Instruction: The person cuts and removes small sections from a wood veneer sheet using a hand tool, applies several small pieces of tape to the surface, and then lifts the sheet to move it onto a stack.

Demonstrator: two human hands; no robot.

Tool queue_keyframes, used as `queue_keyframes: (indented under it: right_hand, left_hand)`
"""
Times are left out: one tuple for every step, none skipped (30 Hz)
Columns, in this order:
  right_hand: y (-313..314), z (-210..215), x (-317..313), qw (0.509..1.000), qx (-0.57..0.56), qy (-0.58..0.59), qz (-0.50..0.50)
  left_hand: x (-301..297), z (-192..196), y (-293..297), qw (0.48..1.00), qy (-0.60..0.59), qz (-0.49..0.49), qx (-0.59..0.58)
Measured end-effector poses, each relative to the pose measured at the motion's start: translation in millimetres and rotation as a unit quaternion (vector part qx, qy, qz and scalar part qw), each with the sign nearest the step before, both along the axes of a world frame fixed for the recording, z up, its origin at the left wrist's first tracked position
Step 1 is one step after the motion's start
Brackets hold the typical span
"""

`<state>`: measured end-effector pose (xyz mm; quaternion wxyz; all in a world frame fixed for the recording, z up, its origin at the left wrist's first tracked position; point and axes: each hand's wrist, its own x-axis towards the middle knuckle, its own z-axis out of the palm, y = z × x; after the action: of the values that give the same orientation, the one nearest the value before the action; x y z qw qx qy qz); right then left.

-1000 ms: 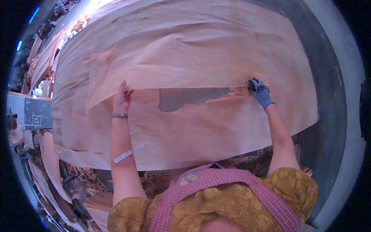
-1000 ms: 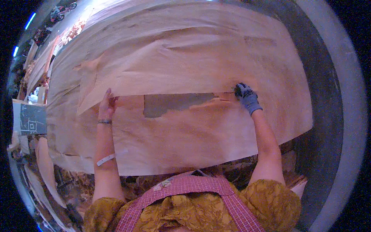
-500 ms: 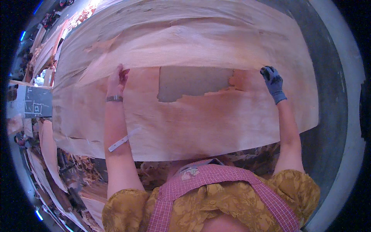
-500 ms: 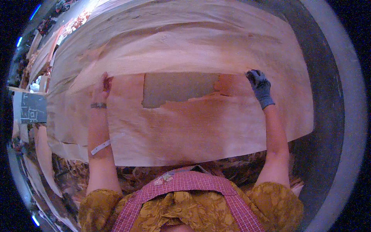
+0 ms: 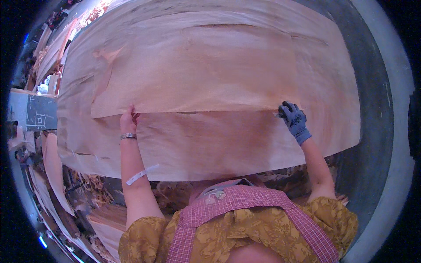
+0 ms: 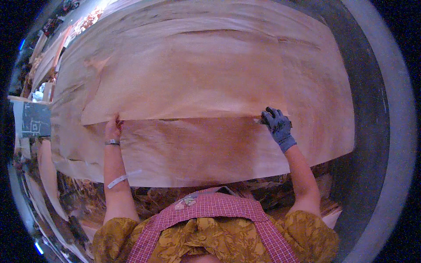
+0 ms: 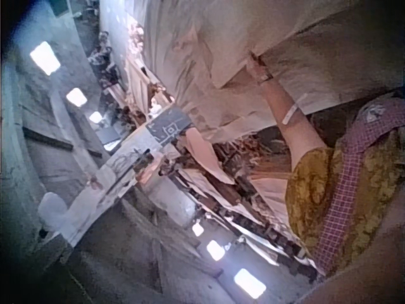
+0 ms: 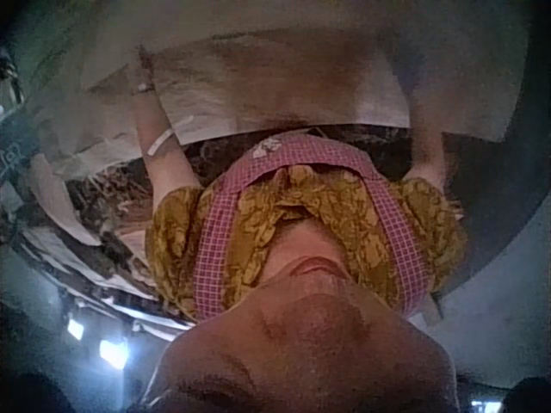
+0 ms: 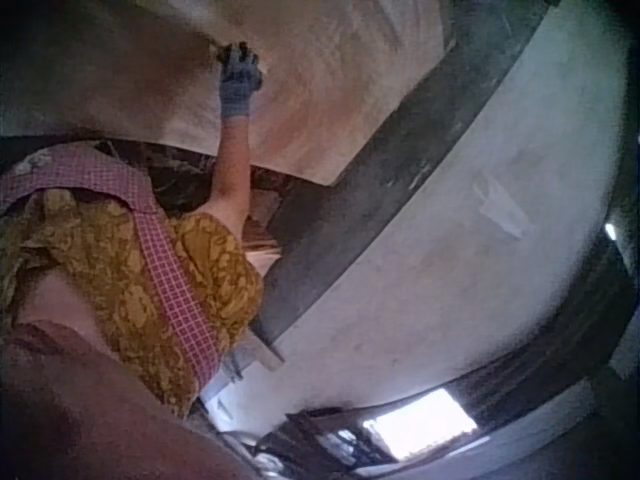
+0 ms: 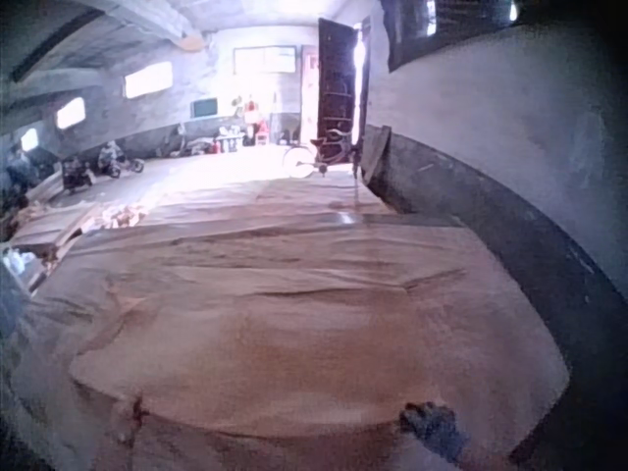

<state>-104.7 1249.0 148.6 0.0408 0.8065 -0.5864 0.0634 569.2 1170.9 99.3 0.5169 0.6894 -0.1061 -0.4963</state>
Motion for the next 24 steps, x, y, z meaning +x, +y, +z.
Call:
queue_keyframes:
  right_hand:
    - [4, -1, 1, 1.0, 0.004, 0.0, -0.001]
    - [7, -2, 2, 1.0, 0.007, -0.001, -0.002]
    - [11, -5, 1, 1.0, 0.012, 0.0, 0.0]
    - [14, -7, 0, 1.0, 0.012, -0.006, 0.007]
    - [17, -9, -1, 1.0, 0.013, -0.011, 0.014]
    - [21, -10, -2, 1.0, 0.013, -0.016, 0.02]
    - [23, -4, 3, 0.999, 0.029, 0.003, 0.017]
    - [24, -6, 2, 0.999, 0.032, -0.008, 0.019]
    - [25, -11, 0, 0.999, 0.036, -0.02, 0.021]
    - [27, -11, -1, 0.999, 0.04, -0.029, 0.02]
    - [29, -12, -2, 0.999, 0.043, -0.015, 0.024]
    - [30, -12, -3, 0.999, 0.047, -0.001, 0.028]
    - [30, -10, -1, 0.998, 0.05, 0.013, 0.033]
    - [31, -8, 0, 0.997, 0.059, 0.013, 0.039]
    - [32, -6, 0, 0.997, 0.069, 0.012, 0.045]
    - [29, -3, 3, 0.996, 0.077, 0.01, 0.053]
    - [24, -2, 5, 0.996, 0.077, -0.019, 0.028]
    - [19, -1, 8, 0.996, 0.076, -0.049, 0.003]
    - [12, 1, 15, 0.994, 0.076, -0.08, -0.017]
    - [4, 5, 22, 0.992, 0.075, -0.085, -0.052]
    - [-11, 7, 31, 0.989, 0.074, -0.089, -0.088]
    - [-25, 6, 36, 0.985, 0.073, -0.095, -0.124]
    - [-45, 7, 45, 0.982, 0.08, -0.116, -0.127]
    - [-65, 5, 54, 0.978, 0.089, -0.135, -0.132]
  left_hand:
    - [0, -1, 4, 1.0, -0.008, -0.003, 0.01]
    - [-1, -2, 8, 1.0, -0.016, -0.006, 0.019]
    - [-2, -3, 11, 1.0, -0.017, -0.005, 0.025]
    - [-3, -5, 15, 0.999, -0.018, -0.003, 0.03]
    - [-5, -4, 18, 0.999, -0.019, -0.002, 0.035]
    - [-4, -6, 19, 0.999, -0.019, -0.006, 0.037]
    - [-1, -10, 22, 0.999, -0.021, -0.007, 0.039]
    - [3, -14, 24, 0.999, -0.024, -0.008, 0.041]
    - [7, -17, 26, 0.998, -0.037, 0.0, 0.053]
    - [4, -19, 25, 0.997, -0.048, 0.004, 0.065]
    - [2, -20, 25, 0.995, -0.06, 0.009, 0.077]
    - [1, -21, 25, 0.995, -0.062, 0.006, 0.076]
    - [0, -22, 26, 0.995, -0.064, 0.005, 0.075]
    - [0, -21, 27, 0.995, -0.066, 0.003, 0.075]
    - [0, -21, 28, 0.995, -0.057, 0.014, 0.078]
    - [7, -25, 31, 0.995, -0.05, 0.027, 0.079]
    - [12, -28, 34, 0.995, -0.044, 0.041, 0.081]
    - [16, -36, 37, 0.927, -0.361, -0.054, 0.09]
    - [25, -51, 45, 0.752, -0.637, -0.14, 0.095]
    - [12, -42, 40, 0.493, -0.837, -0.222, 0.084]
    - [-20, -44, 29, 0.646, -0.745, -0.167, -0.019]
    - [-90, -16, 7, 0.769, -0.619, -0.105, -0.12]
    - [-110, -27, -1, 0.725, -0.66, -0.186, -0.068]
    - [-126, -35, -11, 0.696, -0.66, -0.259, -0.112]
